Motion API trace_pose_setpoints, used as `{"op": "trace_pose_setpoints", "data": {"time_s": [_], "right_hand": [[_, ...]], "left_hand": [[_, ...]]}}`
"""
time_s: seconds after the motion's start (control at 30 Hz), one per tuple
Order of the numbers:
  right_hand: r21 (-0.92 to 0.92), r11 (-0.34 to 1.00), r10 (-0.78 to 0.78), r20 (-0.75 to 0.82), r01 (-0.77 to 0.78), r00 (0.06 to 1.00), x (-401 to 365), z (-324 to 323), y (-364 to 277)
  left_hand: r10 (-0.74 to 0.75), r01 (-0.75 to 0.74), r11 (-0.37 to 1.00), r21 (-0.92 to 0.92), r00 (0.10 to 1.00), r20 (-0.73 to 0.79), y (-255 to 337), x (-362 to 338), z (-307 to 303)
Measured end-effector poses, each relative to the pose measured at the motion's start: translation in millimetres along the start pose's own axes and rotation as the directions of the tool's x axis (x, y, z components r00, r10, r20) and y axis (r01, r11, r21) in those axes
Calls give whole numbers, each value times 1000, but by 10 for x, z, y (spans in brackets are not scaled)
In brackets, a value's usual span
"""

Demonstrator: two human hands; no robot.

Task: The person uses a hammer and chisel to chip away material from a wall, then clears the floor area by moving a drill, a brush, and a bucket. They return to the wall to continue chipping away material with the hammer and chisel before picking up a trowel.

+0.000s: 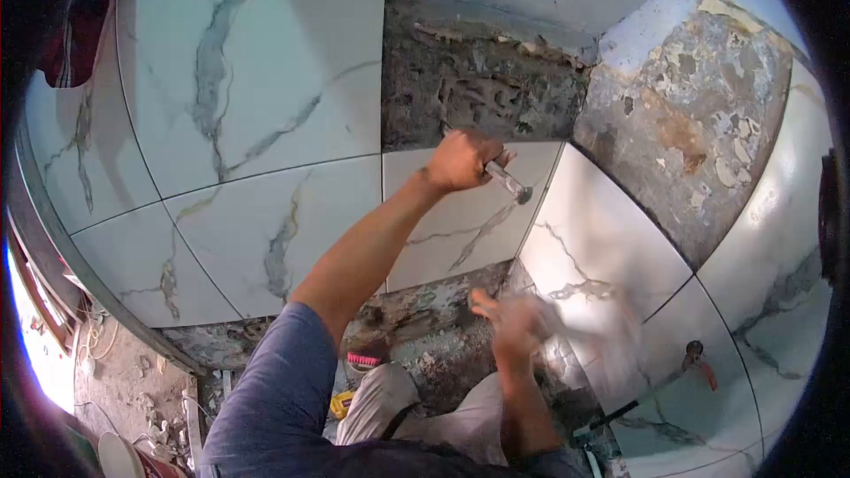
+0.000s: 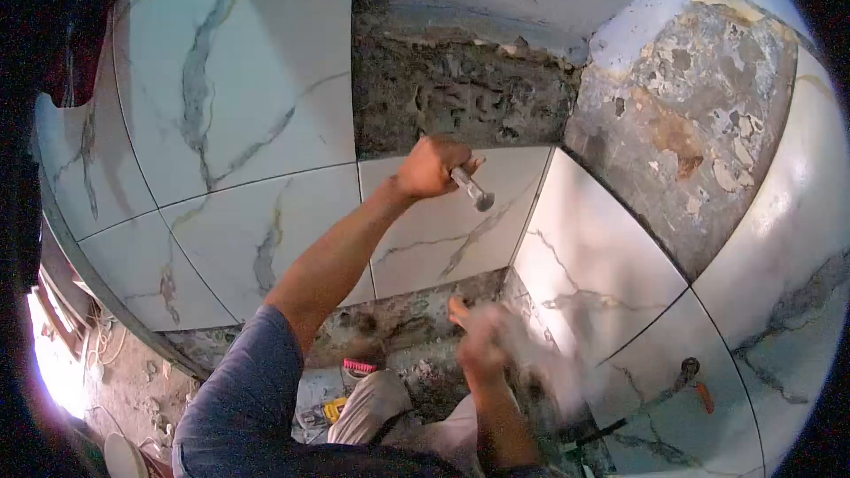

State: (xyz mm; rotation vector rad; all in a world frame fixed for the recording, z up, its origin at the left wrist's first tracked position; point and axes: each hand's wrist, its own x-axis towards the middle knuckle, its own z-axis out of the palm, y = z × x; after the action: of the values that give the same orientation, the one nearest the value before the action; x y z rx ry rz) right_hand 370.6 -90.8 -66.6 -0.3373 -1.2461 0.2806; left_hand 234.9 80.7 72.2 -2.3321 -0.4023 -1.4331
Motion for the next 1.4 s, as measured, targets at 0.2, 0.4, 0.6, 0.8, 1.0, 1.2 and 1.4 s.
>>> {"op": "trace_pose_setpoints", "data": {"time_s": [0.2, 0.4, 0.6, 0.8, 1.0, 1.2, 1.4], "right_hand": [[-235, 871, 430, -65, -432, 901, -18, -65, -315], [-678, 689, 424, 92, -255, 901, -136, -130, 90], [-519, 813, 265, -76, -266, 961, -27, -1, -67], [-142, 744, 594, -307, -653, 744, -61, 1, -399], [-161, 839, 466, -284, -520, 838, -129, -290, -479], [-143, 870, 414, -310, -473, 856, -107, -350, -513], [257, 960, 168, -231, -106, 958, 188, -237, -790]], "left_hand": [[11, -11, 1000, -1, 1000, 15, -40, 16, 1], [-13, 13, 1000, 13, 1000, 4, -5, -11, -25], [-39, 38, 999, 22, 999, 21, 347, 71, -37], [17, -40, 980, 195, 993, 117, 337, 258, 339], [191, -192, 977, 92, 981, 21, 633, 401, 302], [-6, 22, 986, 165, 996, -93, 406, 346, 191], [-24, 41, 985, 165, 994, -103, 389, 382, 207]]}}
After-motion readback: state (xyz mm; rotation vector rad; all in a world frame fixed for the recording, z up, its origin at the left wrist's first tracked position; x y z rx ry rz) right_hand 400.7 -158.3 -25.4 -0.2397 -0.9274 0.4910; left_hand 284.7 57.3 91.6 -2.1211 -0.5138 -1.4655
